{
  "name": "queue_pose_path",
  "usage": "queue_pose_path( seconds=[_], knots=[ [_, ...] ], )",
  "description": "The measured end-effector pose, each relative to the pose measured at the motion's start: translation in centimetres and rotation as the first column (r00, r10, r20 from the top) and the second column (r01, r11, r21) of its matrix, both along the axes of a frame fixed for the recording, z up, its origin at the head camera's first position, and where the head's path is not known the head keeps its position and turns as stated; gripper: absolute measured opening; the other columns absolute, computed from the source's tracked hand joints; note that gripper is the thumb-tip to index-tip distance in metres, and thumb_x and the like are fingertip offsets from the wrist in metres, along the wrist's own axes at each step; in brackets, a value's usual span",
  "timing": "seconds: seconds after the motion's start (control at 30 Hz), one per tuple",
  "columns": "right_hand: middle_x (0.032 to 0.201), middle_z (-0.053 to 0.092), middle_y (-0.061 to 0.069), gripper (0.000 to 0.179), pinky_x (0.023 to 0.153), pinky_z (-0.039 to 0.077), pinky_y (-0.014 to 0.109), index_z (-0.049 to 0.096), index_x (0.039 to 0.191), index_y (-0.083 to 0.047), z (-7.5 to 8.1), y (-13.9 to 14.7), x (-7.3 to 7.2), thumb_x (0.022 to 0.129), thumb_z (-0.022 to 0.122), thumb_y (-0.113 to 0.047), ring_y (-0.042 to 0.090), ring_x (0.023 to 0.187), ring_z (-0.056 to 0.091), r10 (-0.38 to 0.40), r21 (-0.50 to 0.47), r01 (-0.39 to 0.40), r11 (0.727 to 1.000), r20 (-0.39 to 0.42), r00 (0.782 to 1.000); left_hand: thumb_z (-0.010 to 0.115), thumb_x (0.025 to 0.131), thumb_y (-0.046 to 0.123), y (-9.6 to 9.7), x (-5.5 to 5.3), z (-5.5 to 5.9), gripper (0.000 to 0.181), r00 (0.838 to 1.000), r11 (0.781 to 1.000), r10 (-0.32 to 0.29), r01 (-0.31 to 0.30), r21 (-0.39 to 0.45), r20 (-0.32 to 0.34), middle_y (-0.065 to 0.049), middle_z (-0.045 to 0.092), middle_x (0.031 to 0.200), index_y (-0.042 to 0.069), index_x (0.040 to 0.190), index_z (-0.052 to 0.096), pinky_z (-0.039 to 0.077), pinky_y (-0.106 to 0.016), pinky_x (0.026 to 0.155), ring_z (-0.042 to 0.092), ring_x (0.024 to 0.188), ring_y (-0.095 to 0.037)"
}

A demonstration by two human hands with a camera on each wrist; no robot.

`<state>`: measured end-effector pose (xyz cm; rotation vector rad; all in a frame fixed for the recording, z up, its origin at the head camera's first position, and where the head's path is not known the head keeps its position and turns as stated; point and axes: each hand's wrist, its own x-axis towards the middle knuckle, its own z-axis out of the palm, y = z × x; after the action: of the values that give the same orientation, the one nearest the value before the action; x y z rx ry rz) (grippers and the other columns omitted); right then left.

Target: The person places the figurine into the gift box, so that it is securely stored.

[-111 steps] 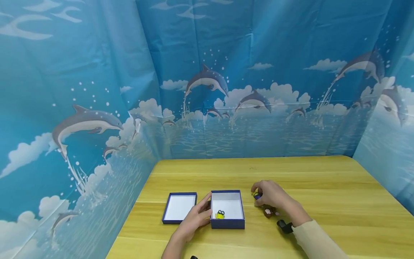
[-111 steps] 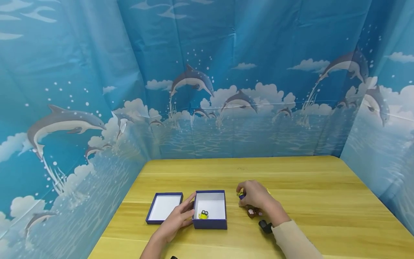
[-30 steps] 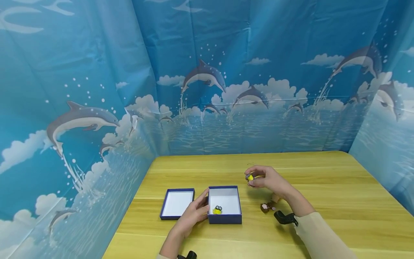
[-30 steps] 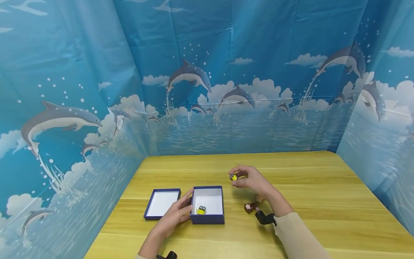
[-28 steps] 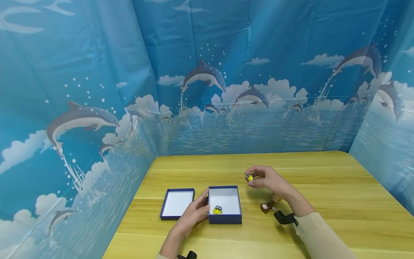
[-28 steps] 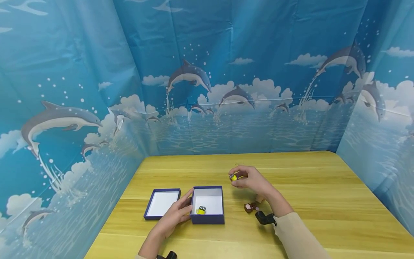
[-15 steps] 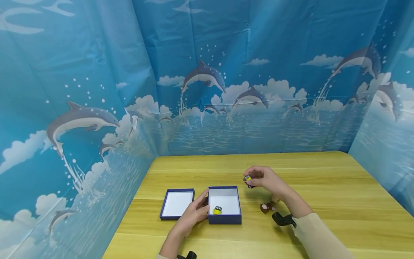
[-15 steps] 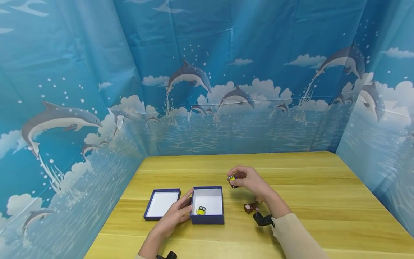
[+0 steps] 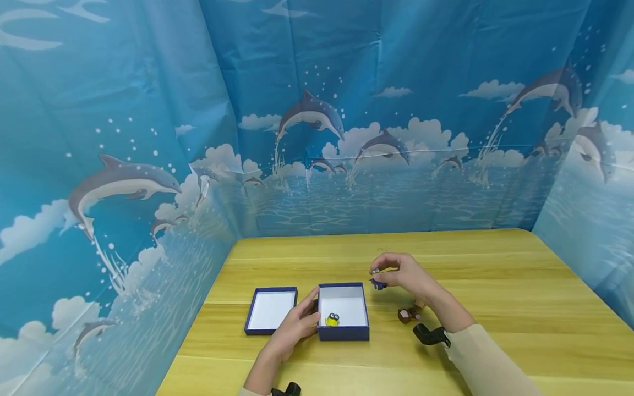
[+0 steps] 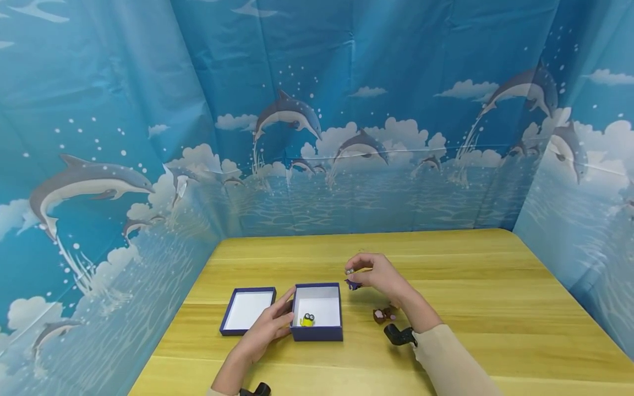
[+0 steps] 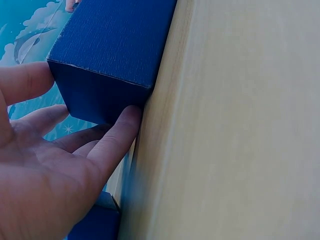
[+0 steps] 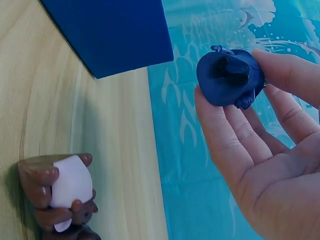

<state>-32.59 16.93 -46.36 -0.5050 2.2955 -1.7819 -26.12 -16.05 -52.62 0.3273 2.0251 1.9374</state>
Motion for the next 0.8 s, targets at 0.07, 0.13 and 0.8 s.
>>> queue_pose_path(
  seconds=[0.07,0.13,0.8],
  knots=[
    [0.120,0.064,0.014,0.024,0.091,0.053,0.058,0.069,0.117,-0.009,0.0,-0.1,0.0,0.094,0.073,-0.015,0.030,0.103,0.066,0.000,-0.005,0.000,1.000,0.004,1.000,0.052,0.106,0.018,0.0,0.0,0.0,0.062,1.000,1.000,0.001,-0.001,-0.003,-0.001,-0.026,0.017,0.163,0.027,0.161,0.026,0.041,-0.053,0.109,0.021,0.148,-0.042],
    [0.122,0.063,0.014,0.026,0.091,0.054,0.056,0.069,0.119,-0.011,-0.1,-0.2,0.1,0.094,0.073,-0.016,0.029,0.104,0.066,0.008,-0.005,-0.008,1.000,0.002,1.000,0.052,0.106,0.018,0.0,0.0,0.1,0.062,1.000,1.000,0.002,-0.002,-0.008,-0.001,-0.026,0.017,0.163,0.027,0.161,0.026,0.041,-0.053,0.109,0.021,0.148,-0.042],
    [0.109,0.069,0.014,0.026,0.085,0.055,0.057,0.071,0.115,-0.010,-0.2,-2.0,0.8,0.093,0.075,-0.021,0.031,0.097,0.066,0.062,0.008,-0.061,0.998,-0.044,0.997,0.051,0.107,0.019,0.0,0.2,0.1,0.061,1.000,1.000,-0.004,0.004,-0.013,-0.007,-0.023,0.017,0.164,0.030,0.161,0.026,0.041,-0.051,0.109,0.021,0.149,-0.039]
  ],
)
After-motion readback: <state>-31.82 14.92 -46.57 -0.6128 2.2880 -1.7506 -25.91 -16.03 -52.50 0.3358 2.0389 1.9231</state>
